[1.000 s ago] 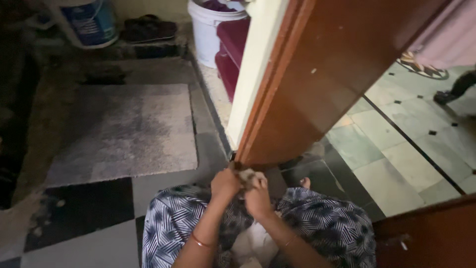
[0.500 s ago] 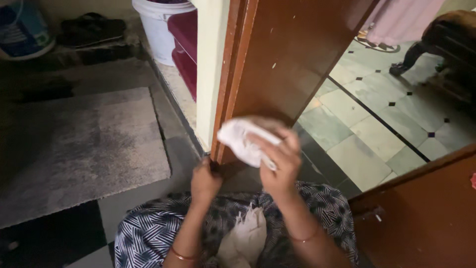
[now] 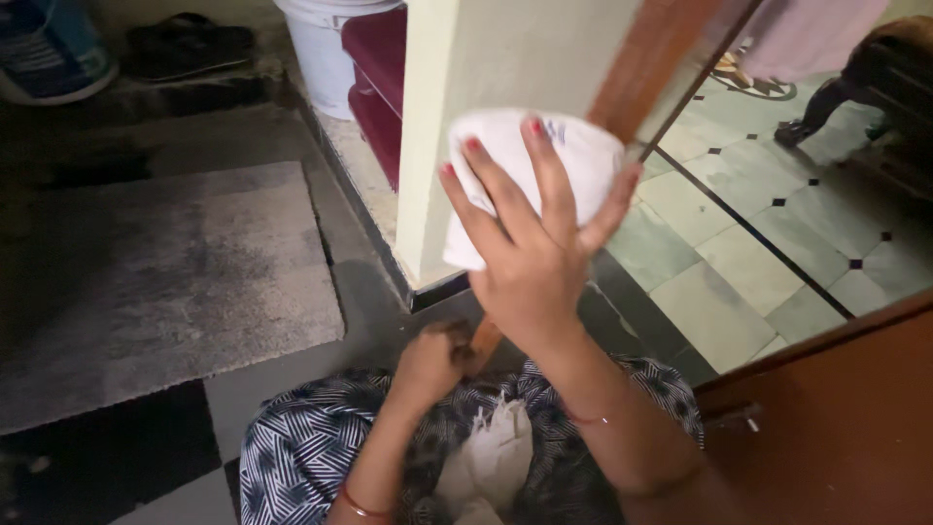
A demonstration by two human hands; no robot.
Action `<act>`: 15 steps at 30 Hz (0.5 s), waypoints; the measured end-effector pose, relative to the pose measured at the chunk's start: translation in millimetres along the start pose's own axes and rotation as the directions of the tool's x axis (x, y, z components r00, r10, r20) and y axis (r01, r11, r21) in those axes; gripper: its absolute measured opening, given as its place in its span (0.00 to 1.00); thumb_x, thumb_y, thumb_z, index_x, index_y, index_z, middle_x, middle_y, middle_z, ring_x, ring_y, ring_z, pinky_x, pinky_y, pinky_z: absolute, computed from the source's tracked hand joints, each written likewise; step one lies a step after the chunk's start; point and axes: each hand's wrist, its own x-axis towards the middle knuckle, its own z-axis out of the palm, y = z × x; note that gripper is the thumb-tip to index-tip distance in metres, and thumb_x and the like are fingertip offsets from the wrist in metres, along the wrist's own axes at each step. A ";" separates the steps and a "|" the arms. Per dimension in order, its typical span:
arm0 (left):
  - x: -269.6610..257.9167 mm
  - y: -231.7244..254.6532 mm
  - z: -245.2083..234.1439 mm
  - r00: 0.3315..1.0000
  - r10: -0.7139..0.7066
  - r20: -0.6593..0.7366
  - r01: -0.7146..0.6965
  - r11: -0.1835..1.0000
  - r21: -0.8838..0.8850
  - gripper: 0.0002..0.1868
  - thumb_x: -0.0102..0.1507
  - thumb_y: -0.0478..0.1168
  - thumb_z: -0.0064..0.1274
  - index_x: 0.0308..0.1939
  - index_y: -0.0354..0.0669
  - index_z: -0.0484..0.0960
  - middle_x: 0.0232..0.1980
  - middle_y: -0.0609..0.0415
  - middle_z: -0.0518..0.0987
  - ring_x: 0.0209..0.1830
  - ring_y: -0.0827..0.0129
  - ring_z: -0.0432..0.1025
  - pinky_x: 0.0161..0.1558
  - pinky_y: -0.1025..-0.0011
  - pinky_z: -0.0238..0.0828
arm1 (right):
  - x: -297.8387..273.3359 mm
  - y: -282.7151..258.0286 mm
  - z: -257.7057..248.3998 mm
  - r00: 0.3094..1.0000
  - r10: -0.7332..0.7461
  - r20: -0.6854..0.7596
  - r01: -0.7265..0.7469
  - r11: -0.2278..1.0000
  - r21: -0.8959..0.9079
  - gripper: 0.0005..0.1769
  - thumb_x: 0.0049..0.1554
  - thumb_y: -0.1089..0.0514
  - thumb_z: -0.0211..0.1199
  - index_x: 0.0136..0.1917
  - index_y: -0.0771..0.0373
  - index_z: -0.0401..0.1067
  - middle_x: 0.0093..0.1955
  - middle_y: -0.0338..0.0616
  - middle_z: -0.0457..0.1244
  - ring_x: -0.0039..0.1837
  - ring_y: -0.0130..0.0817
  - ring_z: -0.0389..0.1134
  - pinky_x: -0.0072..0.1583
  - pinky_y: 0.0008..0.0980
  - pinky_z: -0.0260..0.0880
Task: The person wipes the surface and edges of a wooden door using a white cloth while sitting on the floor.
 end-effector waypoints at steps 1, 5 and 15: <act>1.2 2.4 -1.6 1.000 -0.011 -0.006 0.011 1.000 -0.024 0.14 0.57 0.40 0.55 0.45 0.43 0.87 0.55 0.44 0.82 0.53 0.47 0.76 0.54 0.54 0.73 | -10.6 0.1 -3.4 0.999 0.003 0.051 -0.004 1.000 0.009 0.21 0.63 0.64 0.63 0.65 0.44 0.80 0.72 0.28 0.67 0.84 0.37 0.52 0.79 0.69 0.13; 10.9 -4.7 2.4 0.980 -0.057 -0.189 0.009 0.970 -0.245 0.17 0.65 0.41 0.50 0.57 0.45 0.83 0.57 0.42 0.82 0.57 0.51 0.77 0.56 0.60 0.74 | -55.8 -12.3 -2.8 0.949 -0.022 0.315 -0.026 0.989 0.148 0.18 0.55 0.63 0.62 0.58 0.56 0.80 0.64 0.42 0.69 0.78 0.40 0.59 0.75 0.76 0.22; 17.0 -6.9 0.4 0.998 -0.034 0.055 0.057 0.078 -0.995 0.29 0.68 0.38 0.48 0.74 0.45 0.65 0.66 0.52 0.73 0.61 0.67 0.71 0.60 0.71 0.69 | -87.0 3.7 16.5 0.782 -0.419 0.461 0.025 0.760 0.650 0.38 0.50 0.65 0.63 0.75 0.67 0.65 0.64 0.54 0.67 0.69 0.50 0.65 0.75 0.63 0.46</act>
